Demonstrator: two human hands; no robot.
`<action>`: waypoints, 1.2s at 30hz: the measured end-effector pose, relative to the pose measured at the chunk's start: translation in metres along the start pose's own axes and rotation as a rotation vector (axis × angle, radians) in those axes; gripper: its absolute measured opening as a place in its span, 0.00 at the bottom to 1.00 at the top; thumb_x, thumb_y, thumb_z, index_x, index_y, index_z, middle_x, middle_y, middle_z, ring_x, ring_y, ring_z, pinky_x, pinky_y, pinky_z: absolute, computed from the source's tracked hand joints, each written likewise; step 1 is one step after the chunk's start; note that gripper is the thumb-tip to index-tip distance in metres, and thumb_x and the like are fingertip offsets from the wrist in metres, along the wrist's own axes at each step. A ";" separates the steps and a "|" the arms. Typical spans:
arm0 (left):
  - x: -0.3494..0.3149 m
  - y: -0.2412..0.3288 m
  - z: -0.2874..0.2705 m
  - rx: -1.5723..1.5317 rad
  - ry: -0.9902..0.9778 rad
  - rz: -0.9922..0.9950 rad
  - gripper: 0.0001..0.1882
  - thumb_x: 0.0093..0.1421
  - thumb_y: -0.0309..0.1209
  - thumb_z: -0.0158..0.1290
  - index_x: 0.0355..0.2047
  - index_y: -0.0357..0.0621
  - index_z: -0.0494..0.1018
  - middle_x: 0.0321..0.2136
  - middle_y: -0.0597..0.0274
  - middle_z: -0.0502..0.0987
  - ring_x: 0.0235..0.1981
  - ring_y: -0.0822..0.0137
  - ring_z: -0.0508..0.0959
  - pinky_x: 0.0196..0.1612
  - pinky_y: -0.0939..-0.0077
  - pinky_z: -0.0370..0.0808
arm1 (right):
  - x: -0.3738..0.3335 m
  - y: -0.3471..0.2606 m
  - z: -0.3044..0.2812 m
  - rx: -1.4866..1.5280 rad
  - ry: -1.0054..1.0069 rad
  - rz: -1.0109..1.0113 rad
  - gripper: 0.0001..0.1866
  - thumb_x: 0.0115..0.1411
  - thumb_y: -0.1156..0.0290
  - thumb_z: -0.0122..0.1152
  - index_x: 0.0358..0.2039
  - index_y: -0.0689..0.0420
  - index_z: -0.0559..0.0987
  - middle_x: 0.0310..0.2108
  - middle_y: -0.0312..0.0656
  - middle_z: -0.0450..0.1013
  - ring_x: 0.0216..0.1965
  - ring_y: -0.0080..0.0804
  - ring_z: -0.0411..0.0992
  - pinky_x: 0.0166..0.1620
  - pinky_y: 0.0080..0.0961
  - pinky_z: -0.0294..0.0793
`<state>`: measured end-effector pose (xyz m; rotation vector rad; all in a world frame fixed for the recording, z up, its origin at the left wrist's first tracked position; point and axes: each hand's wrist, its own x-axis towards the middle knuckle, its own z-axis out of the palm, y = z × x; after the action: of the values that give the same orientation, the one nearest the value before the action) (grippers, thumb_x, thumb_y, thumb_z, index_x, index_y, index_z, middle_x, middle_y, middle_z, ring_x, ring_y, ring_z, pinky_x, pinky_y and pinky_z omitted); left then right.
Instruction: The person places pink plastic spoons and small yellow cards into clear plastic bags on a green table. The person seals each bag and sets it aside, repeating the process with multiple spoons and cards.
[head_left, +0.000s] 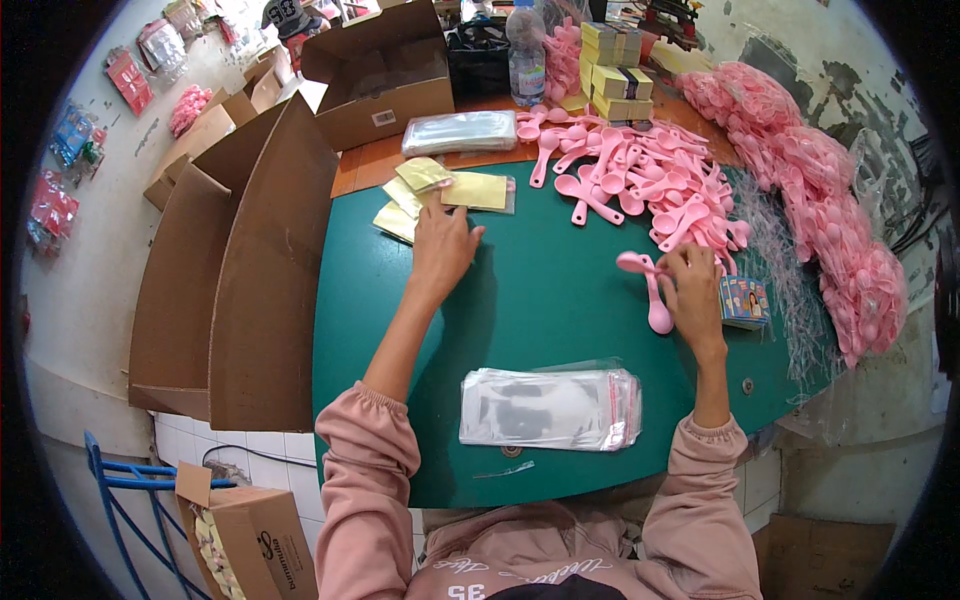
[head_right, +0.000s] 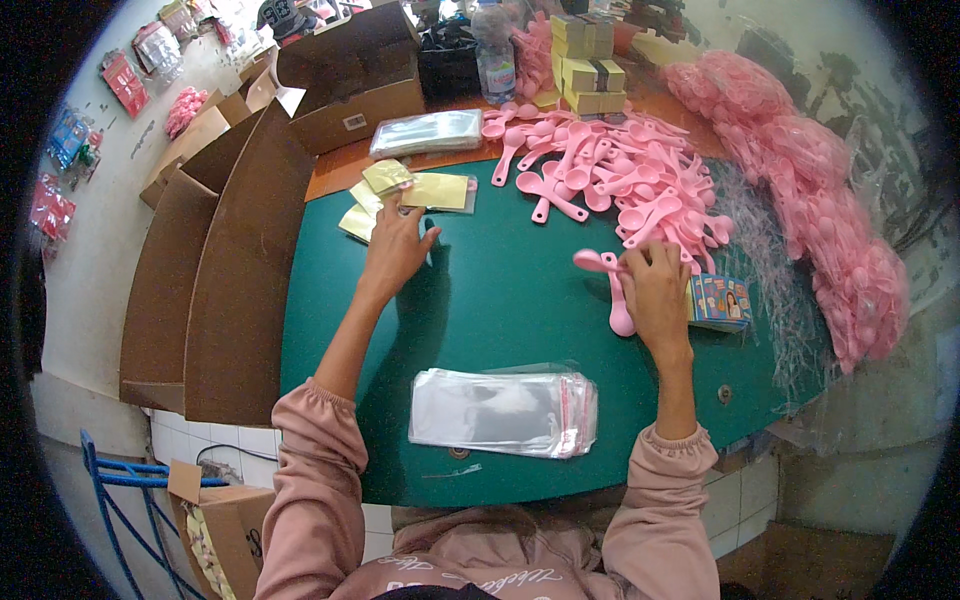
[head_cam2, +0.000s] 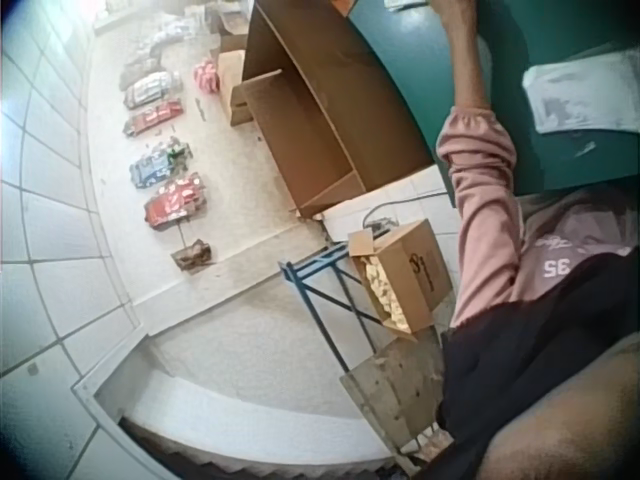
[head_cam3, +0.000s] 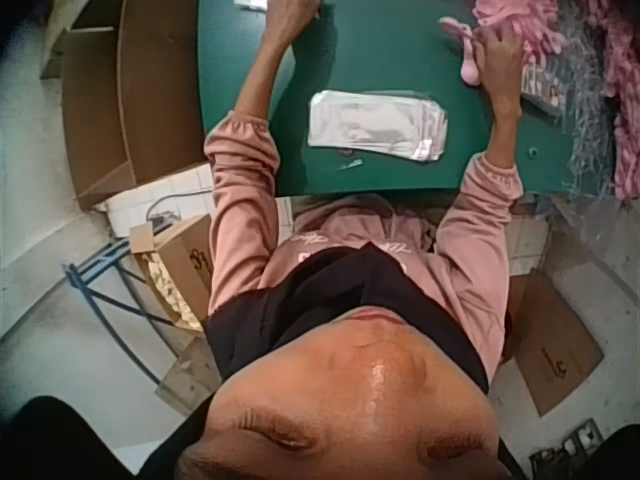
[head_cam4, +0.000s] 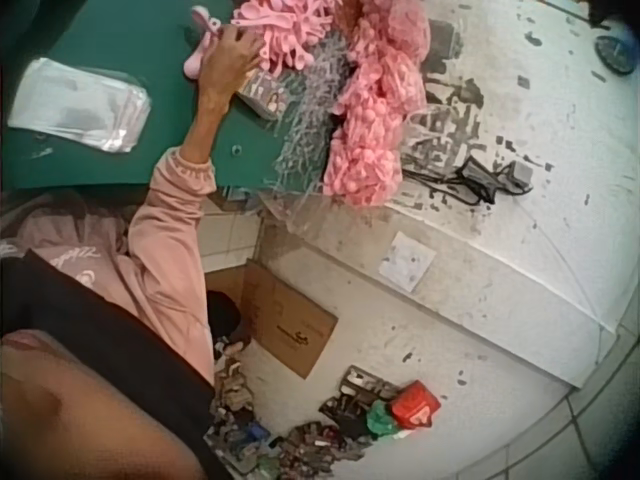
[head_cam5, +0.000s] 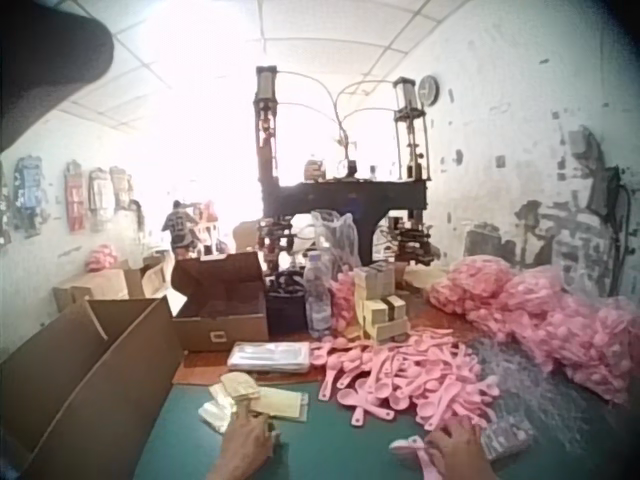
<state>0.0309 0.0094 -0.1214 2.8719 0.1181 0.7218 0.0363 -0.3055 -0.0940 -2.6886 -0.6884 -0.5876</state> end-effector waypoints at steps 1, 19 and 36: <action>-0.006 0.009 -0.004 0.001 -0.004 0.000 0.16 0.50 0.38 0.54 0.36 0.40 0.73 0.40 0.48 0.66 0.43 0.50 0.68 0.45 0.61 0.67 | 0.002 -0.001 -0.001 0.036 0.101 -0.032 0.07 0.49 0.73 0.56 0.31 0.57 0.74 0.33 0.41 0.66 0.38 0.37 0.62 0.43 0.33 0.59; -0.082 0.083 -0.054 -0.970 -0.723 -0.015 0.07 0.51 0.26 0.54 0.29 0.38 0.68 0.29 0.60 0.76 0.31 0.69 0.76 0.34 0.75 0.72 | -0.004 -0.027 -0.001 0.857 0.191 0.170 0.12 0.53 0.77 0.56 0.40 0.60 0.71 0.27 0.36 0.70 0.28 0.20 0.68 0.33 0.15 0.69; -0.076 0.062 -0.042 -1.430 -0.627 -0.351 0.16 0.51 0.27 0.56 0.37 0.40 0.64 0.26 0.56 0.77 0.28 0.73 0.76 0.35 0.80 0.72 | -0.007 -0.050 -0.005 1.148 0.251 0.252 0.09 0.56 0.75 0.54 0.37 0.62 0.69 0.26 0.38 0.70 0.25 0.21 0.70 0.29 0.13 0.69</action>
<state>-0.0538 -0.0545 -0.1080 1.4916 -0.0016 -0.1998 0.0038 -0.2684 -0.0840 -1.5577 -0.4023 -0.2958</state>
